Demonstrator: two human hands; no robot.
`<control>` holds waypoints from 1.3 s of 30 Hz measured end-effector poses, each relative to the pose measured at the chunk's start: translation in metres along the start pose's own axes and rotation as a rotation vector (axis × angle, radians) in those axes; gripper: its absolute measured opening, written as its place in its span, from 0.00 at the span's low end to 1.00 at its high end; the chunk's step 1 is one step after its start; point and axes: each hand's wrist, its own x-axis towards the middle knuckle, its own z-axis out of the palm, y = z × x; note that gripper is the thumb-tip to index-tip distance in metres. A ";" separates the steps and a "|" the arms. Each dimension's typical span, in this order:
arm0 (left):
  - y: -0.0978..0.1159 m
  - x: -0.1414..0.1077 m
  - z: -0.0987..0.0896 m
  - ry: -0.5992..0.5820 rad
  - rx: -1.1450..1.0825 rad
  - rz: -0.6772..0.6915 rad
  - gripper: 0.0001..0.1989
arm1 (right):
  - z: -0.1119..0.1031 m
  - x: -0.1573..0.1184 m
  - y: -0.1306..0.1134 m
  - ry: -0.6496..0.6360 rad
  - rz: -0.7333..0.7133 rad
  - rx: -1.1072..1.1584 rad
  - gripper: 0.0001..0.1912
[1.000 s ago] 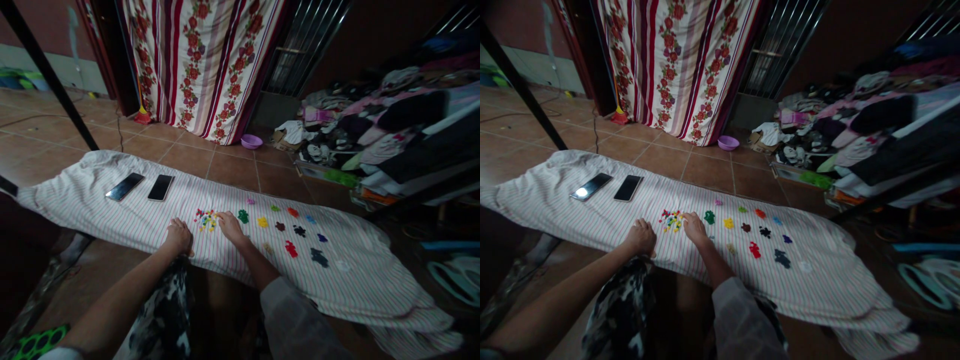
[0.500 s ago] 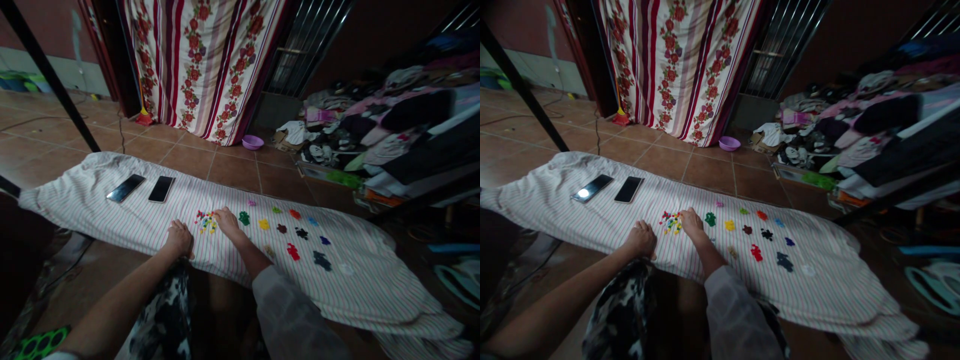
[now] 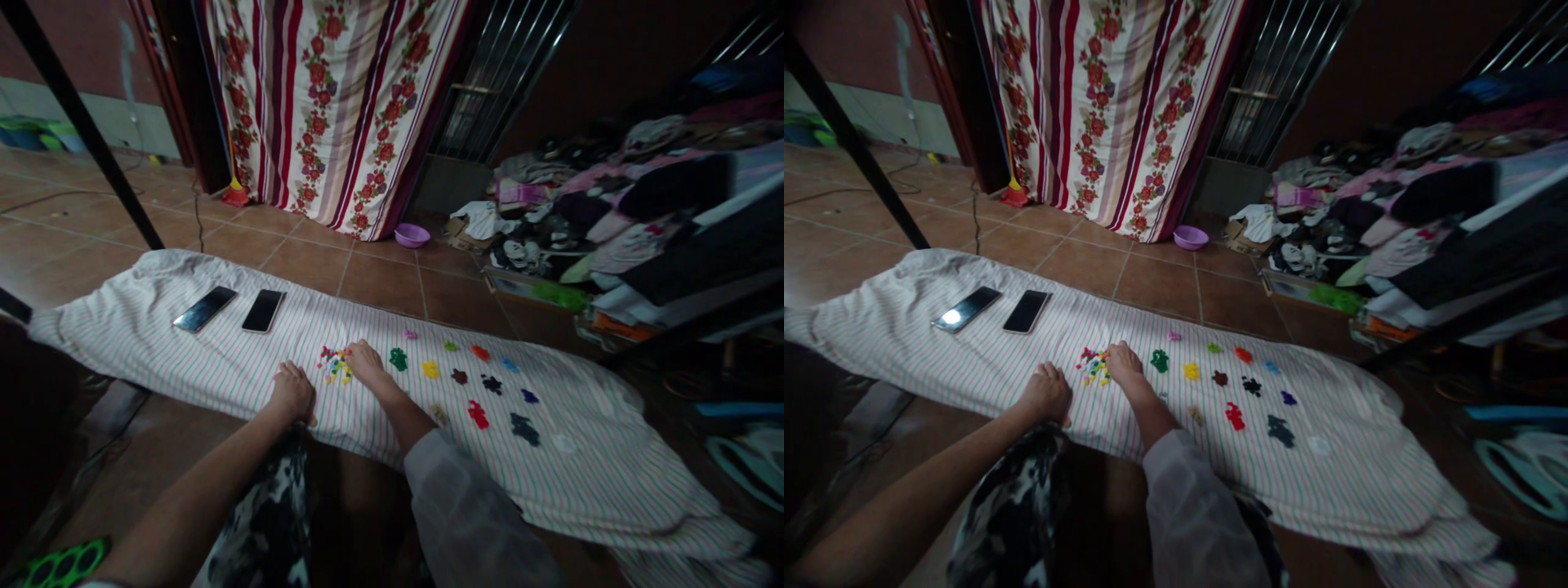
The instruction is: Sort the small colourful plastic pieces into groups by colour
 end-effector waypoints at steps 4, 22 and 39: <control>0.000 0.000 0.000 0.008 -0.005 -0.001 0.59 | 0.002 -0.003 0.001 0.050 -0.005 0.058 0.11; 0.000 -0.003 0.000 0.012 -0.015 0.025 0.50 | 0.013 -0.029 0.015 0.250 -0.090 0.322 0.13; -0.001 -0.007 0.001 0.028 -0.043 -0.015 0.45 | 0.003 -0.084 0.043 0.204 -0.095 0.327 0.12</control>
